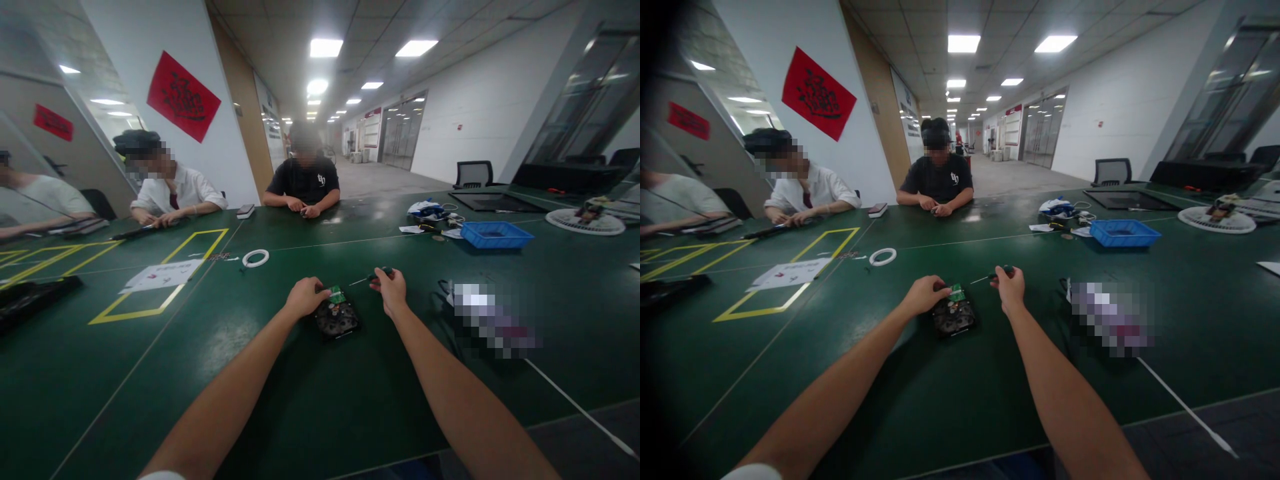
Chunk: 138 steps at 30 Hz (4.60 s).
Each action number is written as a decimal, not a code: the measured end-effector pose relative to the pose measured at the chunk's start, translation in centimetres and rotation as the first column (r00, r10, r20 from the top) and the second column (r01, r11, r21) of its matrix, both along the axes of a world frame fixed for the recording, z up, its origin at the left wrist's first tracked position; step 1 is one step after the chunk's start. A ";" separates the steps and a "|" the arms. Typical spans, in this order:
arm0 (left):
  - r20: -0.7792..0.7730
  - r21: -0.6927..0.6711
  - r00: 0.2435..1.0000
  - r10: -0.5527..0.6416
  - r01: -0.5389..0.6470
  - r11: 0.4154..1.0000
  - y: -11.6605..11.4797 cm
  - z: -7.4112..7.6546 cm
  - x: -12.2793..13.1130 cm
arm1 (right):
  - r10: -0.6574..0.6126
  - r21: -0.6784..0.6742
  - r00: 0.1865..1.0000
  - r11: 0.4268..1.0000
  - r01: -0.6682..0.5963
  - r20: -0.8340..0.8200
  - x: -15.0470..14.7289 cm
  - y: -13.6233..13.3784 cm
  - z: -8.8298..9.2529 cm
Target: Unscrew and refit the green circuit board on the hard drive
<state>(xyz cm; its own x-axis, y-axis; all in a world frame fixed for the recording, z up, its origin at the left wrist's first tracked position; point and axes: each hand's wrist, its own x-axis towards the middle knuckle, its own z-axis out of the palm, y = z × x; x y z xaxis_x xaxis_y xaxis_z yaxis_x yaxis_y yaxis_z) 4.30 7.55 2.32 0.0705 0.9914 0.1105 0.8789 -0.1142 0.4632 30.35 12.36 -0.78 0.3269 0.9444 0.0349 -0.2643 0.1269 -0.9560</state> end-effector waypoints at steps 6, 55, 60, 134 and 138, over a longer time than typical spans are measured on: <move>-0.113 -0.062 0.987 0.114 -0.121 0.991 -0.3 0.8 -0.5 | -0.032 -0.013 0.999 0.999 0.032 0.009 0.0 -0.5 0.5; 0.538 -0.392 0.840 -0.070 0.323 0.861 -0.8 -0.4 -1.0 | 0.431 0.237 0.902 0.879 -0.414 -0.022 -3.1 -5.2 6.2; 0.543 -0.390 0.836 -0.078 0.333 0.858 -0.8 -0.5 -1.0 | 0.452 0.220 0.892 0.872 -0.437 -0.022 -3.5 -5.5 6.2; 0.566 -0.362 0.819 -0.091 0.347 0.865 -0.6 -1.2 -1.2 | 0.611 0.106 0.787 0.791 -0.603 -0.080 -3.3 -5.7 6.4; 0.554 -0.361 0.827 -0.094 0.340 0.868 -0.7 -1.2 -1.2 | 0.605 0.108 0.794 0.795 -0.597 -0.062 -3.3 -5.8 6.6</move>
<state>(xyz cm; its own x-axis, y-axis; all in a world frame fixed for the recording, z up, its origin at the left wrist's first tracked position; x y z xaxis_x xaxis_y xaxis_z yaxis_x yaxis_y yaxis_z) 3.09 6.86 1.15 0.3461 0.9081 -0.2358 0.4806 0.0442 0.8758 27.07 6.54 5.83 -0.3006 0.9466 0.1163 -0.3953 -0.0127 -0.9184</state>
